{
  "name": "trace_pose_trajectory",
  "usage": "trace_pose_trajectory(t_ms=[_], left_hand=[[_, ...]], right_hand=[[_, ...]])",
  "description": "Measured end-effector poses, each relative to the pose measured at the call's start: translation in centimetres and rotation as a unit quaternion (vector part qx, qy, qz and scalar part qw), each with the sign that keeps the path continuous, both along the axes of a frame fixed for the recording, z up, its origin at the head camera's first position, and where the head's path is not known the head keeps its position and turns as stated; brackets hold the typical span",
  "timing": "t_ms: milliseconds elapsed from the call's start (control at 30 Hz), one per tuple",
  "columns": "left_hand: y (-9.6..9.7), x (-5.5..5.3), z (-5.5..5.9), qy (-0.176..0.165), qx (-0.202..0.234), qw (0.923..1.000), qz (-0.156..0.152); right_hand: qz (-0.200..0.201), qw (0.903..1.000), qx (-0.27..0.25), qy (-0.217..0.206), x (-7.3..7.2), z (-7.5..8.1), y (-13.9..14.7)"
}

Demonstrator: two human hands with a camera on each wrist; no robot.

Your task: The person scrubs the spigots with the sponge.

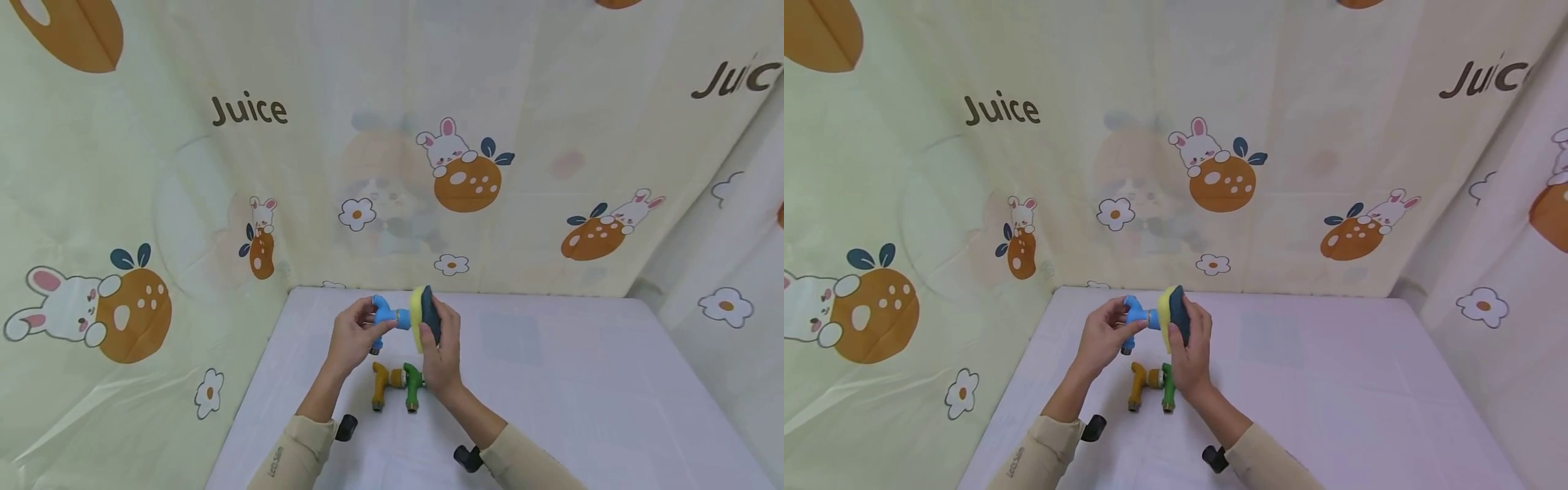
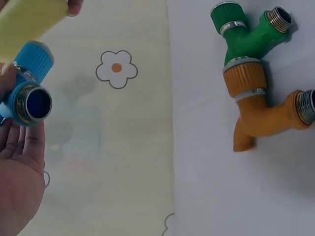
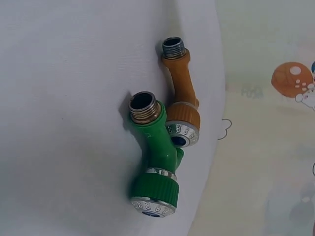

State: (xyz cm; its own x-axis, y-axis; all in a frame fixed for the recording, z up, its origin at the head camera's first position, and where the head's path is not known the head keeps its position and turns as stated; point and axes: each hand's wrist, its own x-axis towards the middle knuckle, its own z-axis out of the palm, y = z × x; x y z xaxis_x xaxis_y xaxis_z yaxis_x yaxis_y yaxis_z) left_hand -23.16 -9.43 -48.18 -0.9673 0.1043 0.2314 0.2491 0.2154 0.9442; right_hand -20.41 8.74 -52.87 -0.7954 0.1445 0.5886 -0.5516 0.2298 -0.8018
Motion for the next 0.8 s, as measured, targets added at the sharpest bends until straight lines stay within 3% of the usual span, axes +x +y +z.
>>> trace_pose_trajectory(t_ms=[67,167,367,533,700,800], left_hand=[[0.0,0.0,-0.1,-0.01,0.012,0.9999,0.003],[0.1,0.1,-0.2,-0.018,0.038,0.9989,-0.021],[0.4,0.4,-0.1,-0.038,0.072,0.9893,-0.121],[0.7,0.4,-0.4,-0.05,0.056,0.9828,-0.169],[1.6,0.6,-1.2,-0.06,0.073,0.9788,-0.182],[2.4,0.5,-1.9,-0.059,0.1,0.9817,-0.151]], right_hand=[[0.007,0.9991,0.024,0.036,0.2,-0.1,-0.2],[0.005,0.9971,0.052,0.055,0.2,-0.6,-0.5],[-0.007,0.9988,0.047,0.008,0.1,-0.9,-0.4],[0.023,0.9994,0.02,-0.019,0.3,-0.7,-0.5],[0.081,0.9956,-0.032,-0.034,0.4,-0.7,-1.0],[0.08,0.9927,-0.063,-0.065,0.2,-0.6,-1.3]])
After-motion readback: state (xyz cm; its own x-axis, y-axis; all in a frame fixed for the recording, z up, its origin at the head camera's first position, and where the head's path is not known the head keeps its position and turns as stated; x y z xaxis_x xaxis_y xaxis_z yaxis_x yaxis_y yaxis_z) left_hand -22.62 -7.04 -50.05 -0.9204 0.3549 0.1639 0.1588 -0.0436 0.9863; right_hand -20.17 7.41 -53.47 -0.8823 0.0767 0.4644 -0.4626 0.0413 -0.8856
